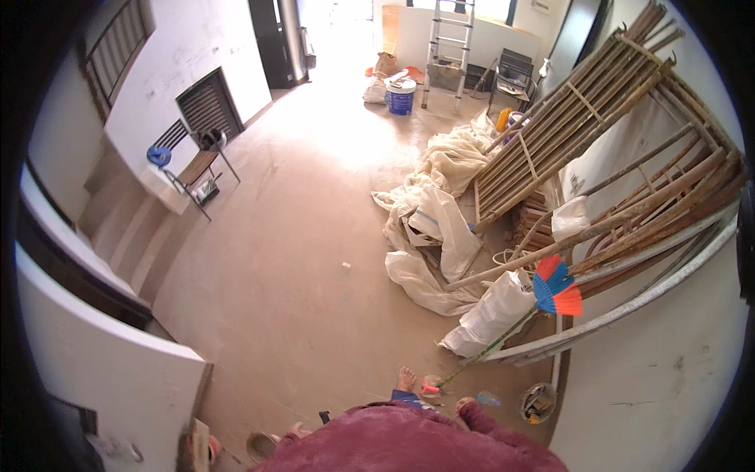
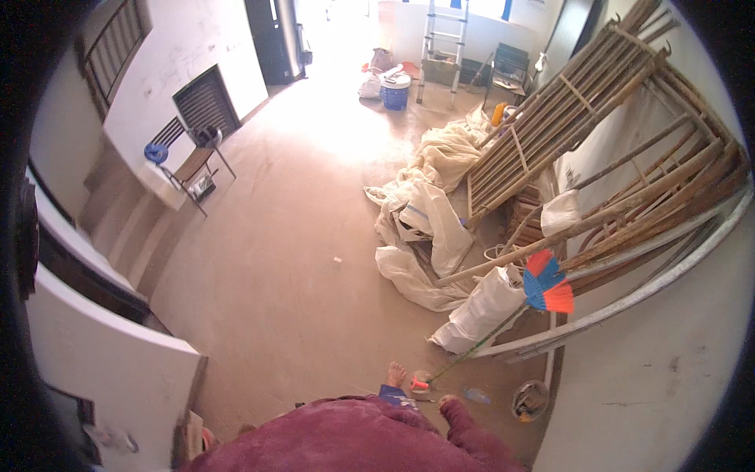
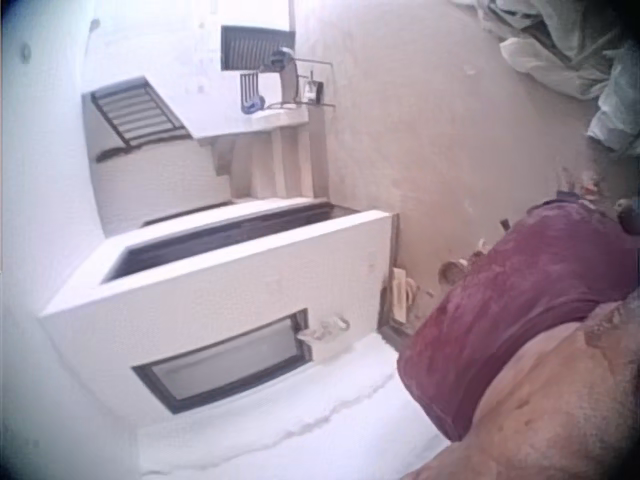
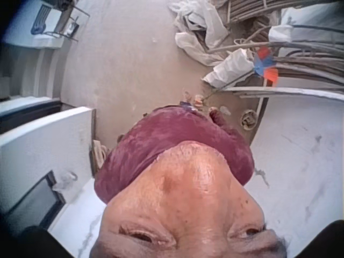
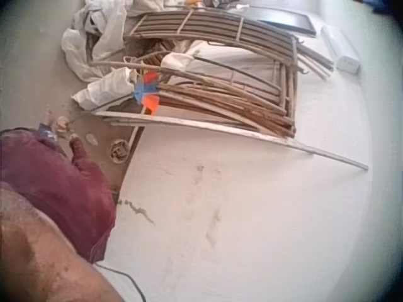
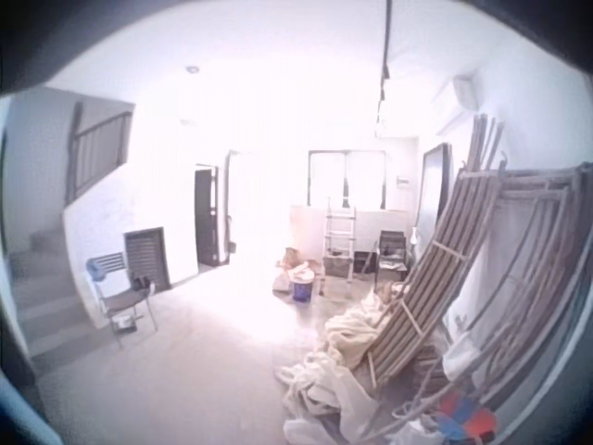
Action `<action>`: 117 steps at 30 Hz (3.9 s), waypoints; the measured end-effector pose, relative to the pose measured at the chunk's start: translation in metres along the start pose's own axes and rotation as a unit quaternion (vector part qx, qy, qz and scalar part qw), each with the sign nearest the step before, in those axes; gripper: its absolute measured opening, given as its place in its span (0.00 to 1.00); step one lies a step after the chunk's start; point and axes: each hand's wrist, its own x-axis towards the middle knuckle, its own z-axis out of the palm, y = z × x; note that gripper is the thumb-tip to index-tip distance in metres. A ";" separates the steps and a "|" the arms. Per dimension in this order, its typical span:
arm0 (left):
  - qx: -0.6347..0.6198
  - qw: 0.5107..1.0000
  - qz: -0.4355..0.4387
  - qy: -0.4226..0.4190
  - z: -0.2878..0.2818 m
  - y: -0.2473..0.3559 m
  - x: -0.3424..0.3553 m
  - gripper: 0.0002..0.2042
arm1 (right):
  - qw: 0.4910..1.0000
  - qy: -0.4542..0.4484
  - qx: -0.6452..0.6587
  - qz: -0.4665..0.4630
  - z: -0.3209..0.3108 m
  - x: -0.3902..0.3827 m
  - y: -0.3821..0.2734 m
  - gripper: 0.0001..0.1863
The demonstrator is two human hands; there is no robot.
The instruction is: The person walks into a room under renovation, picks up a trowel, and kneels to spread cement on the floor. They then place a white tile onto the cement and press it down, smoothing the surface with the trowel.
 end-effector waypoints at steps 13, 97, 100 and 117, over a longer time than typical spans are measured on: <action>-0.116 0.981 -0.031 0.153 -0.030 0.139 0.078 0.37 | 0.927 0.025 -0.250 -0.278 -0.031 0.169 -0.478 0.15; 0.232 0.930 0.280 0.048 -0.161 1.885 0.949 0.29 | 0.630 -0.065 -0.162 -0.757 -0.386 0.653 -2.157 0.14; 0.144 0.962 0.181 0.142 -0.177 1.778 0.925 0.29 | 0.549 -0.167 -0.179 -0.799 -0.323 0.616 -2.181 0.14; -0.312 0.870 -0.180 0.336 0.158 1.495 0.743 0.33 | 0.258 -0.463 -0.199 -0.824 -0.139 0.376 -2.034 0.13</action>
